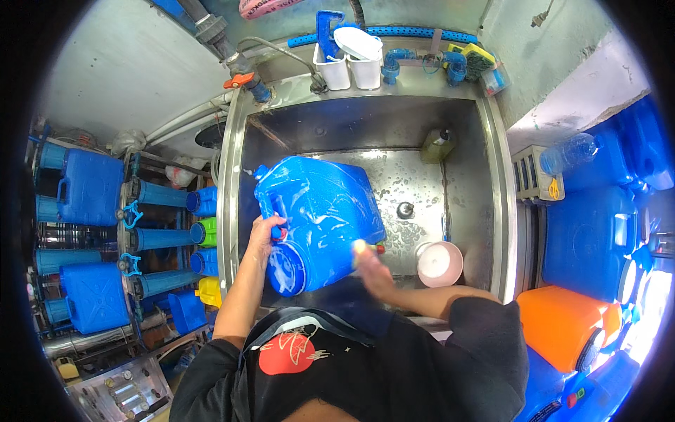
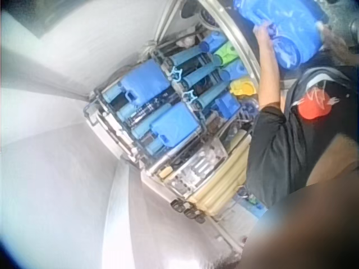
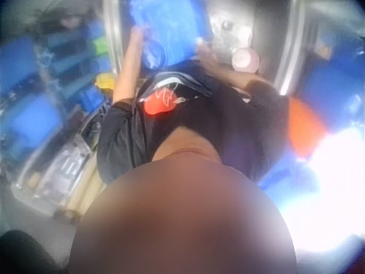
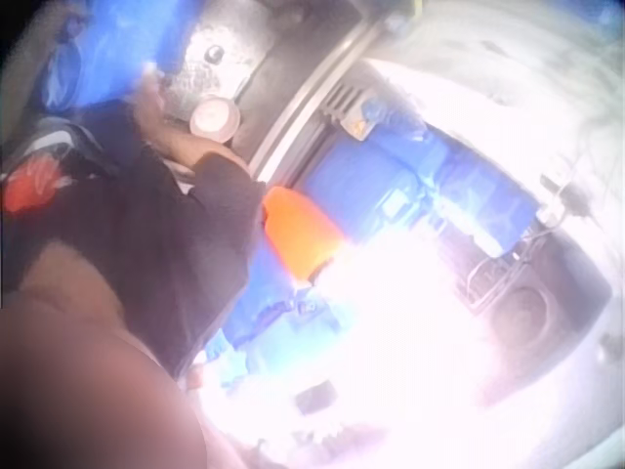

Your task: The person washes a blue plastic container and a small blue lid in a stainless steel sink. They rinse the container, scrub it with a sponge, rinse again, and place it on a shelf. The person also washes the lid under running water and places it on the shelf.

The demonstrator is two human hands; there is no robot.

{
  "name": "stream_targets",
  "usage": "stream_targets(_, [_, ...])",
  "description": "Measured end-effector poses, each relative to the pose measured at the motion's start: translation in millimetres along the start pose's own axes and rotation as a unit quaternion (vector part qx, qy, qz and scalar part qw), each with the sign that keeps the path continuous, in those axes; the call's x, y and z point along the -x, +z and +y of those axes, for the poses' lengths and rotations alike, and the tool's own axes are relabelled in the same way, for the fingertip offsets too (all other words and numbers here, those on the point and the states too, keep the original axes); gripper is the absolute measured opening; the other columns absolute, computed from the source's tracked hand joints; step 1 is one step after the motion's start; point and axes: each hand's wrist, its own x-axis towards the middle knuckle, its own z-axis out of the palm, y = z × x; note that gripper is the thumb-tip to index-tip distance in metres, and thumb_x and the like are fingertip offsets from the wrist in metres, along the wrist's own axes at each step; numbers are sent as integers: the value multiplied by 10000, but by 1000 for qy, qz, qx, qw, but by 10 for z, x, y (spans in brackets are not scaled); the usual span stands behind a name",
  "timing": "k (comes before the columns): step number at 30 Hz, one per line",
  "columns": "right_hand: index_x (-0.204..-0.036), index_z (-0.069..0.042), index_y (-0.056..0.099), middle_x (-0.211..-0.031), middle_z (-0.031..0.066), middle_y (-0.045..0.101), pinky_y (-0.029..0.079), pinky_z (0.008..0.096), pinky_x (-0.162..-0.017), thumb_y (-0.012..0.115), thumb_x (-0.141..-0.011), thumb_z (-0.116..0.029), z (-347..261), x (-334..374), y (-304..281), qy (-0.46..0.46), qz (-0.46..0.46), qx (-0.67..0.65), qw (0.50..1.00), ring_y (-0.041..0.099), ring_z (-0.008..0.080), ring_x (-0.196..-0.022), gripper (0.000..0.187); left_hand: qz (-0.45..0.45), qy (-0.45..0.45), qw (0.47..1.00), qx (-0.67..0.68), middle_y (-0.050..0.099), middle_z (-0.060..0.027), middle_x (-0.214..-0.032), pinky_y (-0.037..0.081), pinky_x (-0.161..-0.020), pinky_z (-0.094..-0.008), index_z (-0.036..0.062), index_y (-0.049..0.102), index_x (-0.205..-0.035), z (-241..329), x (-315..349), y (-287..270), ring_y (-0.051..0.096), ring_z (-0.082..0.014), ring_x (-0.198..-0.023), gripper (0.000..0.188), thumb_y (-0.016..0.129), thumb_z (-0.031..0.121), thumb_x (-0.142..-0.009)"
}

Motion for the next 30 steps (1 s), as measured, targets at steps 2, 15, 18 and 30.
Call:
stream_targets(2, [-1341, -100, 556, -1430, 106, 488, 280, 449, -1145, 567, -960, -136, -587, -88, 85, -147, -56, 66, 985, 359, 342, -1394, 383, 1, -1, 1000, 11, 637, -99, -740, 448, -481, -282, 17, 640, -879, 29, 22, 66, 579, -180, -545, 191, 715, 147, -762])
stream_targets(15, [-1145, -58, 651, -1135, 160, 612, 342, 468, -1072, 540, -941, -99, -601, -560, 197, -319, 30, 119, 940, 499, 307, -1223, 236, 53, -108, 991, 66, 528, -15, -667, 478, -431, -343, 124, 551, -784, -98, 17, -147, 567, -210, -505, 154, 702, 128, -749])
stream_targets(18, [-1258, -15, 573, -1269, 195, 569, 324, 421, -1108, 461, -973, -151, 314, -501, -148, -104, 175, 86, 975, 471, 335, -1263, 335, 30, -118, 991, 52, 564, -39, -719, 497, -455, -346, 128, 561, -785, -153, 41, -229, 582, -231, -541, 153, 707, 153, -746])
stream_targets(30, [-1330, -95, 561, -1382, 169, 523, 271, 443, -1148, 426, -1004, -258, -711, -2526, 609, -300, 8, 111, 948, 414, 353, -1333, 389, -20, -223, 974, -14, 555, -135, -755, 525, -557, -588, 128, 456, -601, 142, -287, -296, 580, -375, -634, 304, 726, 199, -720])
